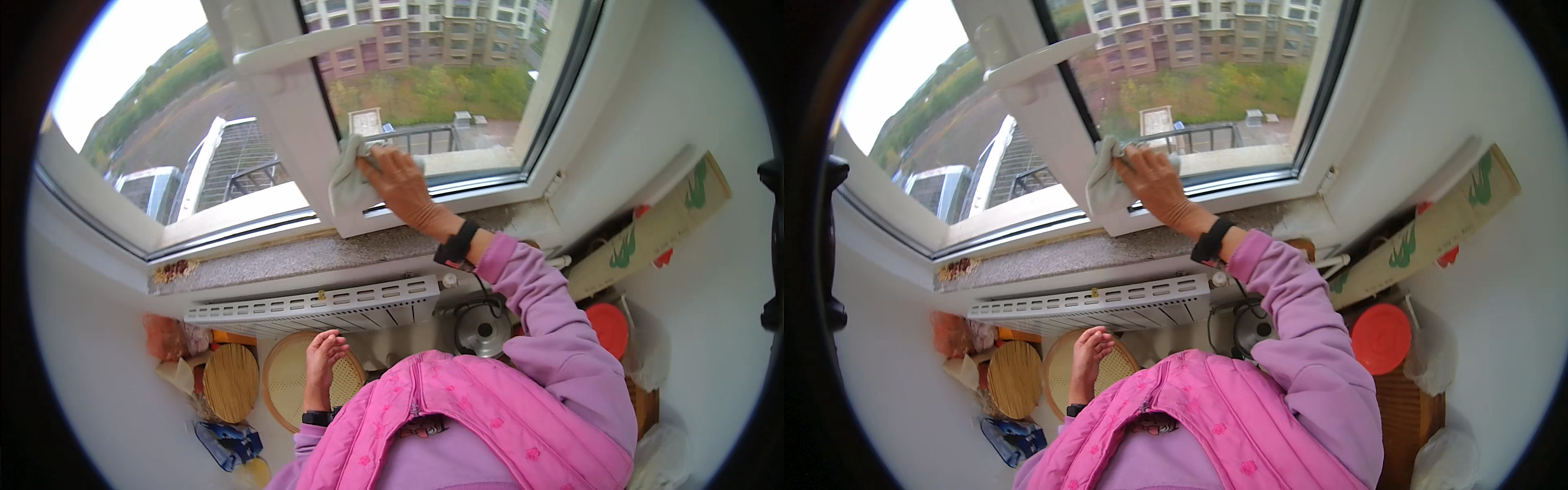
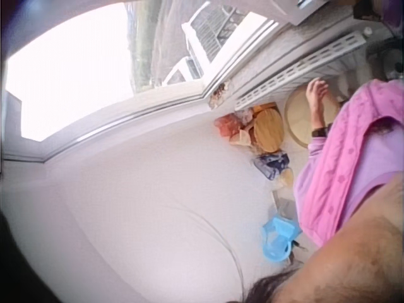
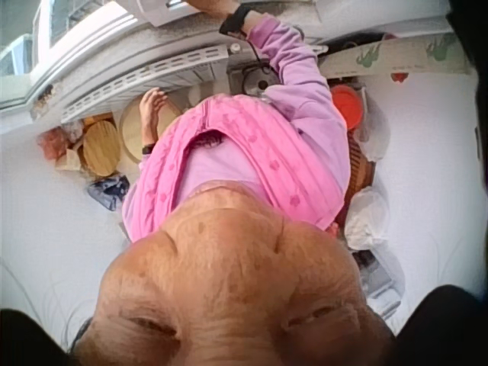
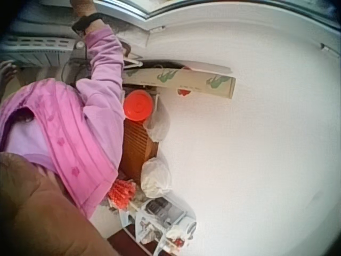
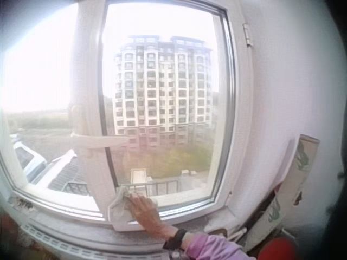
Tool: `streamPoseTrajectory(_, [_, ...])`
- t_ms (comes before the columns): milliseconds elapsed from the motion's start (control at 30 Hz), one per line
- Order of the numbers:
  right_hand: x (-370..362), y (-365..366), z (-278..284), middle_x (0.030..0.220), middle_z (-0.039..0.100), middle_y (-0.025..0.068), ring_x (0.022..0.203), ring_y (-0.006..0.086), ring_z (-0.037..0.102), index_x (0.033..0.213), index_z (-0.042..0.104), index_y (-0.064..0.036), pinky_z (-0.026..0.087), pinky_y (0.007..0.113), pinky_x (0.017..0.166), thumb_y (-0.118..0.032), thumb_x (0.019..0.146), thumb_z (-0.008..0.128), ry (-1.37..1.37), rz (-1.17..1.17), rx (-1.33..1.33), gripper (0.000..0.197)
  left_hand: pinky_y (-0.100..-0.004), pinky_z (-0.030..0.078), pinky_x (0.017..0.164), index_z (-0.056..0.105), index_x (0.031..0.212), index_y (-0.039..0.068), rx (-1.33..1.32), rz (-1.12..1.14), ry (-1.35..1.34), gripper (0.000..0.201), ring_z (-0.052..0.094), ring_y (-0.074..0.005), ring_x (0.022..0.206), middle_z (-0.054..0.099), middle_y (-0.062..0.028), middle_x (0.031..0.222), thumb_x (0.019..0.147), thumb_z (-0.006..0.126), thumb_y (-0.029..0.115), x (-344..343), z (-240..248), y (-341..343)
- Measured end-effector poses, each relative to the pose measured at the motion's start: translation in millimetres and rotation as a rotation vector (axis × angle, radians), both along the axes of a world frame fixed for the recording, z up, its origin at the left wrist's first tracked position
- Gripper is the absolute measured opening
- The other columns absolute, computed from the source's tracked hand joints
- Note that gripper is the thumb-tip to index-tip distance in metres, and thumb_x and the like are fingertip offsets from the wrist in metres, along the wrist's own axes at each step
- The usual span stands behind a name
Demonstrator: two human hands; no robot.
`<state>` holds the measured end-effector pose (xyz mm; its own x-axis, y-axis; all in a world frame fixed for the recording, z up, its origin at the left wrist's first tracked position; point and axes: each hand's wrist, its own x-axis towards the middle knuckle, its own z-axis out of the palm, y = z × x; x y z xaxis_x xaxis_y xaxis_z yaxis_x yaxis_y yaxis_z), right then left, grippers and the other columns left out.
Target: The person wipes the window glass and the window sill using a white cloth. They then wipe the radiator below the window with the same cloth.
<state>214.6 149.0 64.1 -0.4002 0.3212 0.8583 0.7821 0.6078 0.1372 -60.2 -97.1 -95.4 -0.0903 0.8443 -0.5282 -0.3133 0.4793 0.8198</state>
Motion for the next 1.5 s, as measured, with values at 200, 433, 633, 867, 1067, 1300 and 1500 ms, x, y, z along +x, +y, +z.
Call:
streamPoseTrajectory(200, [25,-11,-67,0.111,0.054,0.0067,0.104,0.0243,0.054,0.11,0.066,-0.0125,0.045,0.037,0.086,-0.012,0.076,0.063,-0.097,0.021,-0.194,0.034,-0.0264,0.055,0.066,0.063,0.109,0.004,0.099,-0.04,-0.049,0.018,0.069,-0.0182,0.076,0.069,-0.0088,0.09,0.095,0.058,0.015,14,3,14])
streamPoseTrajectory(433, [111,-14,-109,0.107,0.059,0.0049,0.106,0.0228,0.057,0.104,0.065,-0.0133,0.045,0.037,0.084,-0.012,0.075,0.063,-0.077,-0.105,-0.254,0.029,-0.0268,0.055,0.066,0.062,0.111,0.004,0.064,0.0,-0.014,0.02,0.069,-0.0181,0.077,0.069,-0.0088,0.091,0.095,0.058,0.015,15,0,6])
streamPoseTrajectory(633, [198,-26,-120,0.103,0.062,0.0077,0.103,0.0266,0.057,0.104,0.066,-0.0106,0.045,0.039,0.084,-0.005,0.076,0.058,0.09,-0.34,-0.278,0.029,-0.0276,0.054,0.066,0.062,0.111,0.005,0.04,0.009,0.012,0.02,0.069,-0.0181,0.077,0.069,-0.0079,0.09,0.095,0.058,0.016,13,-3,0])
streamPoseTrajectory(867, [249,-26,-102,0.106,0.065,0.0096,0.099,0.0327,0.06,0.105,0.066,-0.0074,0.047,0.042,0.085,-0.007,0.079,0.058,0.482,-0.58,-0.6,0.027,-0.0279,0.054,0.064,0.062,0.109,0.005,0.087,-0.06,-0.05,0.018,0.069,-0.0189,0.076,0.069,-0.0077,0.089,0.095,0.057,0.016,17,-9,19])
streamPoseTrajectory(1067, [250,-29,16,0.107,0.067,0.0117,0.099,0.0222,0.064,0.119,0.06,-0.0031,0.05,0.034,0.085,-0.007,0.079,0.069,0.891,0.015,-0.61,0.041,-0.03,0.055,0.063,0.062,0.108,0.004,0.042,-0.078,-0.053,0.019,0.07,-0.0217,0.075,0.069,-0.0098,0.089,0.094,0.056,0.013,20,-20,29])
streamPoseTrajectory(1300, [270,-3,275,0.114,0.065,0.018,0.106,0.0299,0.063,0.127,0.054,-0.0039,0.05,0.038,0.088,-0.019,0.08,0.074,1.011,-0.226,-0.018,0.053,-0.0324,0.056,0.063,0.059,0.11,0.002,0.07,-0.045,-0.079,0.019,0.069,-0.0233,0.075,0.067,-0.0105,0.088,0.094,0.052,0.011,5,-37,38])
streamPoseTrajectory(1500, [265,23,403,0.122,0.058,0.0224,0.11,0.0401,0.057,0.131,0.049,-0.0057,0.049,0.045,0.09,-0.027,0.079,0.074,0.591,-0.397,0.684,0.061,-0.0303,0.054,0.072,0.06,0.118,0.003,0.082,0.011,-0.078,0.029,0.068,-0.0207,0.086,0.068,-0.0089,0.096,0.093,0.061,0.018,-9,-55,25])
